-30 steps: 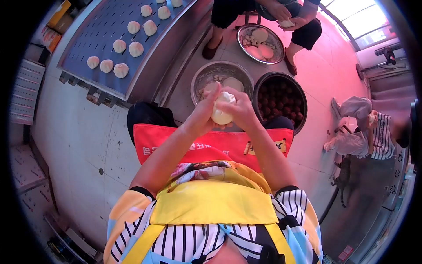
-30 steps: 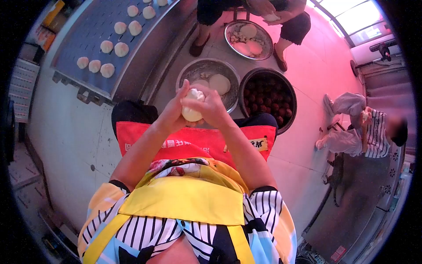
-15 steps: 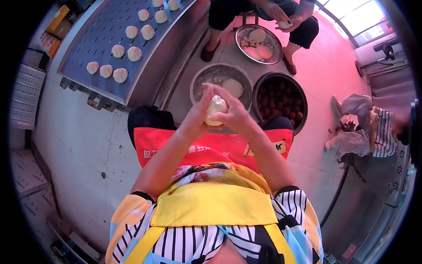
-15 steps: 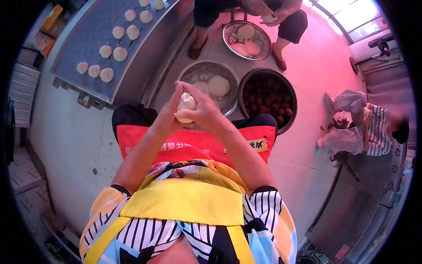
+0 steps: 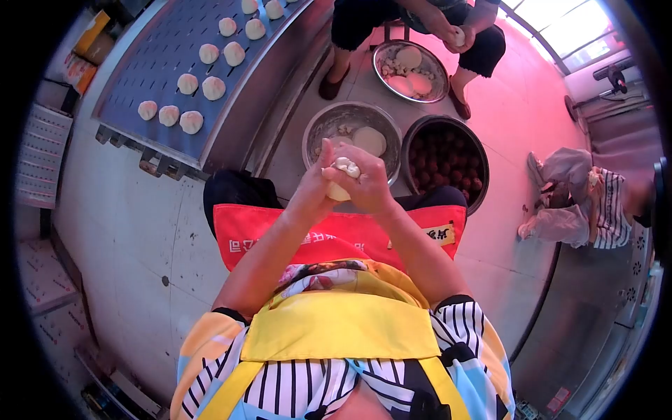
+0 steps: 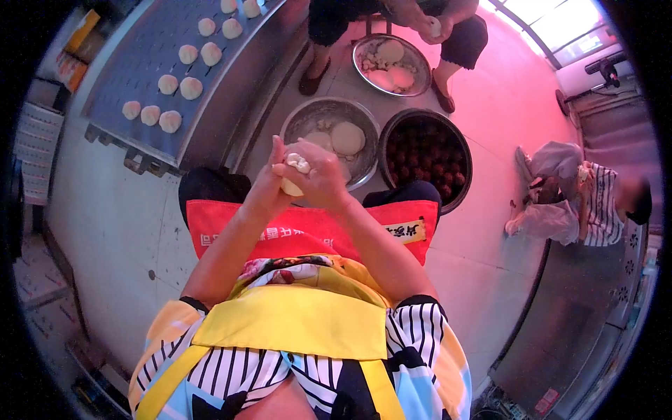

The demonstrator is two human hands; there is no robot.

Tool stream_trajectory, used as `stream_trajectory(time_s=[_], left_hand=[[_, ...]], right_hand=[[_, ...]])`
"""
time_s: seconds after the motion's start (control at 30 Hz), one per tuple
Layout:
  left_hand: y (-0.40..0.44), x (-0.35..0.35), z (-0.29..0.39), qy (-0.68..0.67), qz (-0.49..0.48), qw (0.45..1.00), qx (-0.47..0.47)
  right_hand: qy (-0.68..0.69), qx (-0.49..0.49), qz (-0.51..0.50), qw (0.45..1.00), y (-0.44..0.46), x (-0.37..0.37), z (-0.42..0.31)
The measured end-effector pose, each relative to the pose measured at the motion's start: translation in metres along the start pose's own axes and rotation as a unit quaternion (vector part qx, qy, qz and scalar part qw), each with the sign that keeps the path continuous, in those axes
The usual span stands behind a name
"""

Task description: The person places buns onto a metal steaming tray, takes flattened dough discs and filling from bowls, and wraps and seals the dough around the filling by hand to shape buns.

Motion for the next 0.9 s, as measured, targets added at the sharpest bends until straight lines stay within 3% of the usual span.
stream_trajectory(time_s=[0.07,0.13,0.17,0.23,0.33,0.37,0.43,0.47,0.53,0.63,0.67,0.73,0.83,0.9], left_hand=[[-0.004,0.004,0.007,0.036,-0.02,0.999,-0.028],[-0.01,-0.001,0.017,0.097,-0.09,0.985,-0.109],[-0.007,-0.004,0.013,0.081,-0.076,0.992,-0.066],[0.006,-0.003,0.001,0.049,-0.053,0.997,0.023],[-0.006,0.023,0.006,-0.02,0.069,0.997,0.036],[-0.005,0.016,0.006,0.004,0.018,1.0,-0.004],[-0.006,-0.003,0.007,0.051,-0.08,0.992,-0.084],[-0.005,-0.005,0.005,0.052,-0.085,0.992,-0.077],[-0.002,0.0,0.005,0.058,-0.097,0.992,-0.058],[-0.002,0.01,-0.003,0.014,0.0,0.996,0.09],[-0.002,0.01,-0.002,0.018,-0.001,0.998,0.063],[-0.003,0.012,0.006,0.025,-0.003,1.0,0.009],[-0.005,0.002,0.014,0.091,-0.066,0.989,-0.095],[0.0,0.005,0.002,0.06,-0.029,0.998,-0.003]], right_hand=[[0.031,-0.087,0.037,0.995,0.003,0.004,-0.001],[0.119,-0.052,-0.056,0.99,0.004,0.001,0.0],[0.16,-0.034,-0.101,0.981,0.004,0.0,0.001],[0.075,-0.036,-0.049,0.995,0.003,-0.001,0.018],[0.049,-0.045,0.019,0.998,0.003,0.0,0.009],[0.057,-0.048,0.04,0.996,0.003,-0.001,-0.001],[0.132,-0.024,-0.054,0.99,0.004,-0.007,-0.012],[0.169,-0.011,-0.1,0.98,0.002,-0.007,-0.014],[0.089,-0.006,-0.056,0.994,0.001,-0.01,-0.007],[-0.039,-0.064,0.026,0.997,0.005,-0.008,-0.003],[-0.08,-0.089,0.058,0.991,0.005,-0.007,-0.004],[0.083,-0.042,-0.002,0.996,0.006,-0.01,-0.017],[0.158,-0.011,-0.046,0.986,0.005,-0.011,-0.011],[0.106,-0.01,-0.028,0.994,0.005,-0.011,-0.009]])
Point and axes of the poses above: each hand's wrist, its own y-axis towards the middle knuckle, its own x-axis out of the palm, z = x × y, the point moved 3 cm from there along y, towards the middle knuckle, and after that the axes turned 11 degrees about -z, right-handed, at the moved point
